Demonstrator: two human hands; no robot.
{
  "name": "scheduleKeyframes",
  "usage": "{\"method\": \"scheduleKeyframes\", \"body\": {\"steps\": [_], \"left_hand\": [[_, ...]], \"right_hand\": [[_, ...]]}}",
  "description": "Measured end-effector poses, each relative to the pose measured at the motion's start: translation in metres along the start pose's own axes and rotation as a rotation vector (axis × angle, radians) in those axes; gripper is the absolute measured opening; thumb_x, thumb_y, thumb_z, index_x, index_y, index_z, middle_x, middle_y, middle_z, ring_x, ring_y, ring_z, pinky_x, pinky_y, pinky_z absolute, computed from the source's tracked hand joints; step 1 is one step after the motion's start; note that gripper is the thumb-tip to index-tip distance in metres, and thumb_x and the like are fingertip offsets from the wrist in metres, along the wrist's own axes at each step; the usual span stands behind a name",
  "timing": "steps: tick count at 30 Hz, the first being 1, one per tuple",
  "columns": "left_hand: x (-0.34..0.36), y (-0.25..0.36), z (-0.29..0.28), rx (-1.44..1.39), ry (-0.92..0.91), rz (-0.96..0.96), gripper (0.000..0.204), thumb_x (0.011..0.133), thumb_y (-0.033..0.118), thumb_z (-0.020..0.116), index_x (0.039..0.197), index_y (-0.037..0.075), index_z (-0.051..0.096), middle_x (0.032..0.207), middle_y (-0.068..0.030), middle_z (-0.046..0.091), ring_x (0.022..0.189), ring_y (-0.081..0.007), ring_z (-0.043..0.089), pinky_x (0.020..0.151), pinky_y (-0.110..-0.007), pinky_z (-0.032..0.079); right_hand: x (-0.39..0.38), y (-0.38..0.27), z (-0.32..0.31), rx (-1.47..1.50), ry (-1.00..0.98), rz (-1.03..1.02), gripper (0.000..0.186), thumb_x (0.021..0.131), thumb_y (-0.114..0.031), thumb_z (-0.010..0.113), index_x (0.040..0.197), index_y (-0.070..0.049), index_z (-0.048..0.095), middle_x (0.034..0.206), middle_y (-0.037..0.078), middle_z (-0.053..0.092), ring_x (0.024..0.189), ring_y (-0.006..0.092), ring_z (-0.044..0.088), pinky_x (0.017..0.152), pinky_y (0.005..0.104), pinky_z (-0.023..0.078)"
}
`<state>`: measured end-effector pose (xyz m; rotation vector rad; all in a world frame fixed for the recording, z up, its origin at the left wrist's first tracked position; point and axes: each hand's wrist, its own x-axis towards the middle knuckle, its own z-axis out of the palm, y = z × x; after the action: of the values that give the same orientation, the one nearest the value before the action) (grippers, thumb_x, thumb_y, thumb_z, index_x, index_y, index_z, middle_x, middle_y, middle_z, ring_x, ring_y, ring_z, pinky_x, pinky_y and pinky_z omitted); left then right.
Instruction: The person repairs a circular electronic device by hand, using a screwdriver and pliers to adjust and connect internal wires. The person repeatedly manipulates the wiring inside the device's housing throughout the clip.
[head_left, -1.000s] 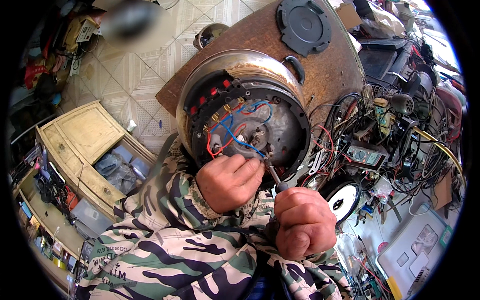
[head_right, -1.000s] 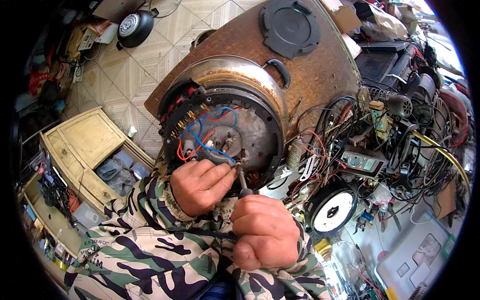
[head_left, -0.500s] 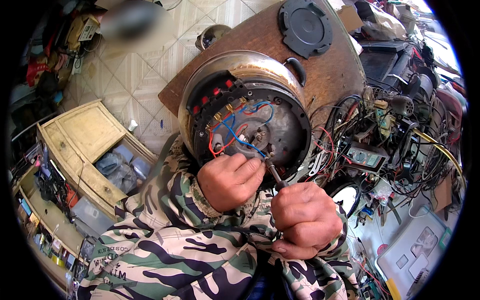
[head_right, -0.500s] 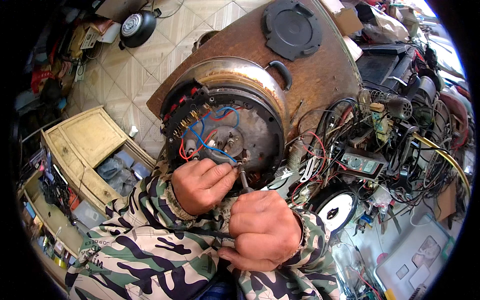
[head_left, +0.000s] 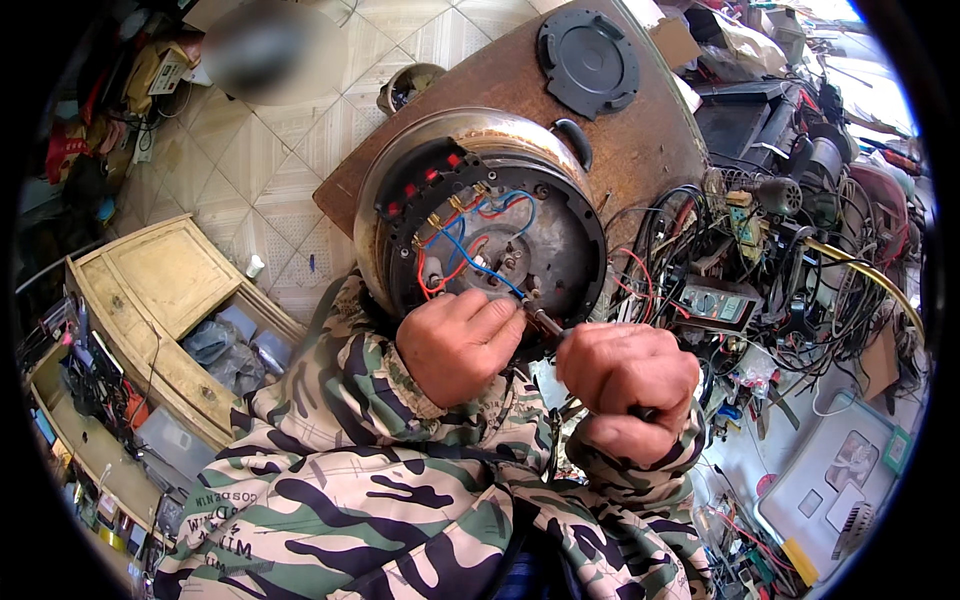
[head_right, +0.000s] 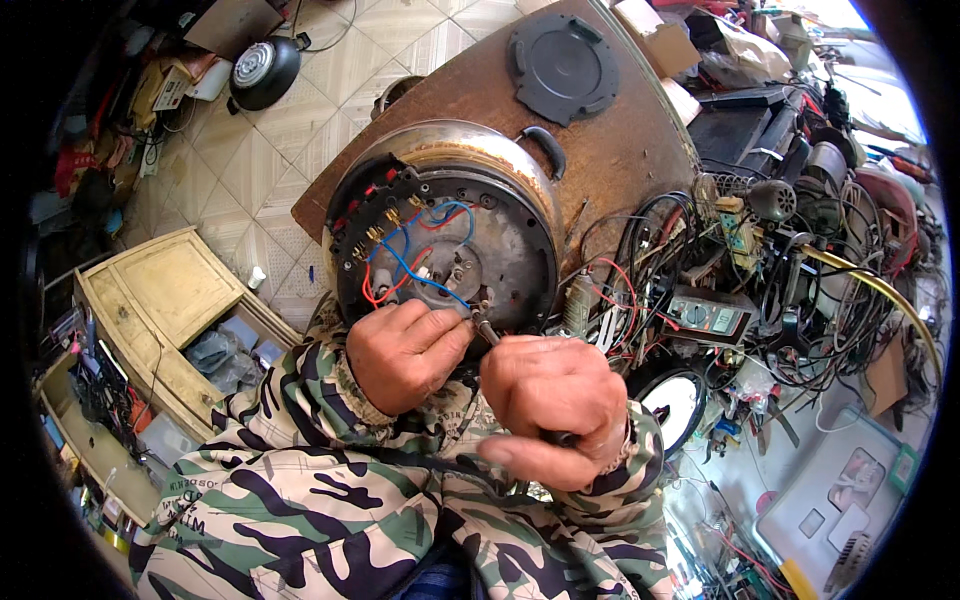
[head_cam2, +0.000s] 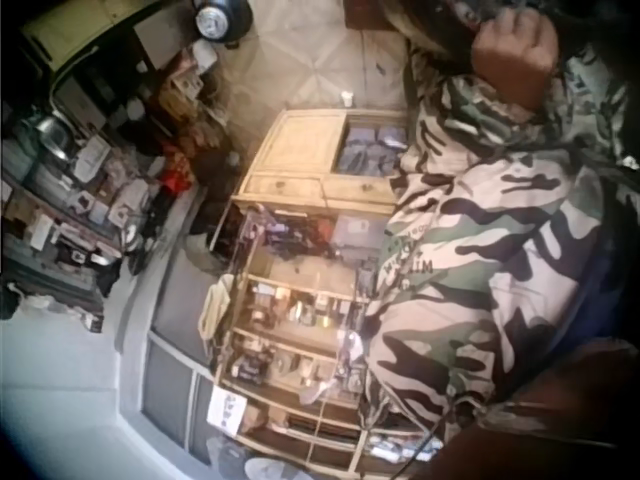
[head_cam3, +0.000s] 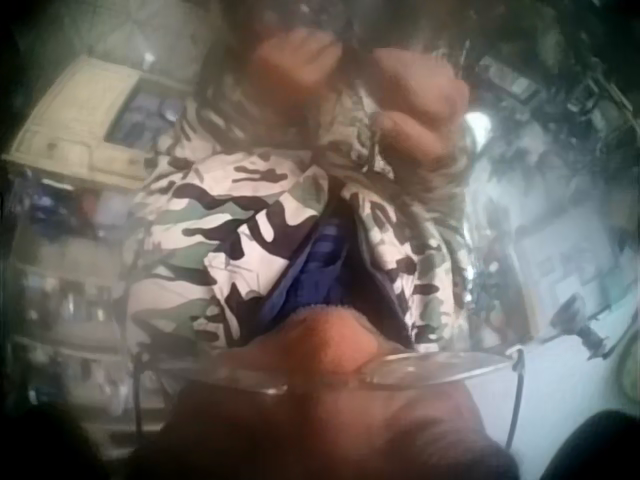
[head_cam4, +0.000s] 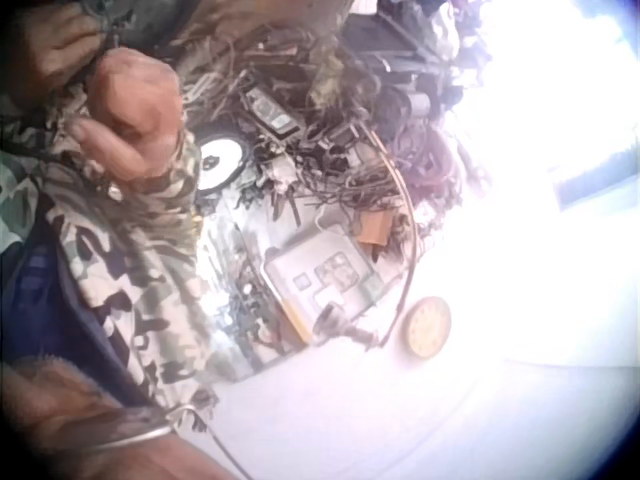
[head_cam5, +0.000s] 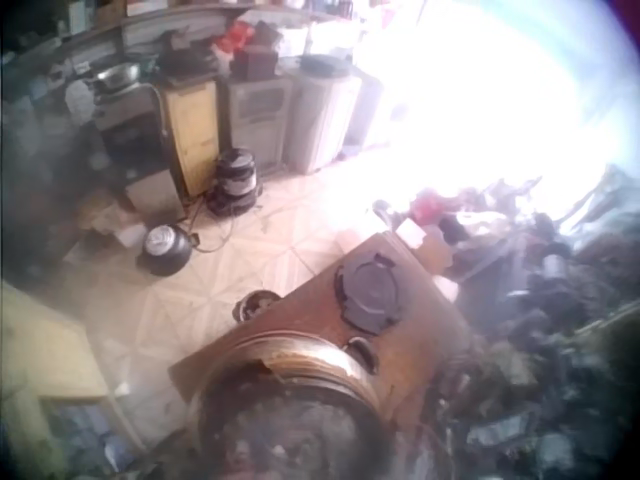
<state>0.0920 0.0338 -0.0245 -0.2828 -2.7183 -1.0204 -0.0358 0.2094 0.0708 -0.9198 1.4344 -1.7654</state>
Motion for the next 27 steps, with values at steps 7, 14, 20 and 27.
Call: {"method": "scheduleKeyframes", "body": {"steps": [7,14,20,27], "left_hand": [[-0.001,0.0,0.008,0.004,0.052,-0.022,0.02,0.082,0.012,0.083,0.101,0.008,0.078,0.102,-0.0038,0.074,0.083,-0.022,0.07,0.068,-0.036,0.059],[0.009,0.004,0.007,0.048,0.035,-0.103,0.018,0.084,0.012,0.083,0.1,0.006,0.078,0.104,-0.0055,0.074,0.093,-0.0258,0.071,0.076,-0.039,0.061],[0.005,0.001,0.01,0.063,0.003,-0.103,0.016,0.085,0.012,0.081,0.099,0.006,0.079,0.105,-0.0061,0.074,0.099,-0.0268,0.071,0.079,-0.039,0.062],[0.004,0.002,0.009,0.101,-0.018,-0.106,0.014,0.085,0.011,0.078,0.098,0.005,0.079,0.105,-0.0062,0.076,0.1,-0.0262,0.071,0.081,-0.038,0.062]], "right_hand": [[-0.009,-0.056,0.043,-1.251,0.199,0.425,0.037,0.081,-0.026,0.093,0.097,-0.002,0.069,0.087,0.012,0.07,0.072,0.0314,0.071,0.061,0.0409,0.055],[-0.002,-0.065,0.035,-1.474,-0.061,0.231,0.031,0.081,-0.025,0.09,0.082,-0.011,0.063,0.072,0.005,0.055,0.06,0.0275,0.062,0.053,0.0429,0.048],[-0.006,-0.061,0.045,-1.439,-0.039,0.394,0.031,0.088,-0.032,0.084,0.094,-0.01,0.064,0.074,0.006,0.055,0.066,0.0271,0.065,0.056,0.0427,0.049],[0.005,-0.064,0.03,-1.531,-0.336,0.134,0.023,0.084,-0.02,0.076,0.103,-0.009,0.067,0.09,0.011,0.054,0.084,0.0291,0.065,0.066,0.042,0.052]]}}
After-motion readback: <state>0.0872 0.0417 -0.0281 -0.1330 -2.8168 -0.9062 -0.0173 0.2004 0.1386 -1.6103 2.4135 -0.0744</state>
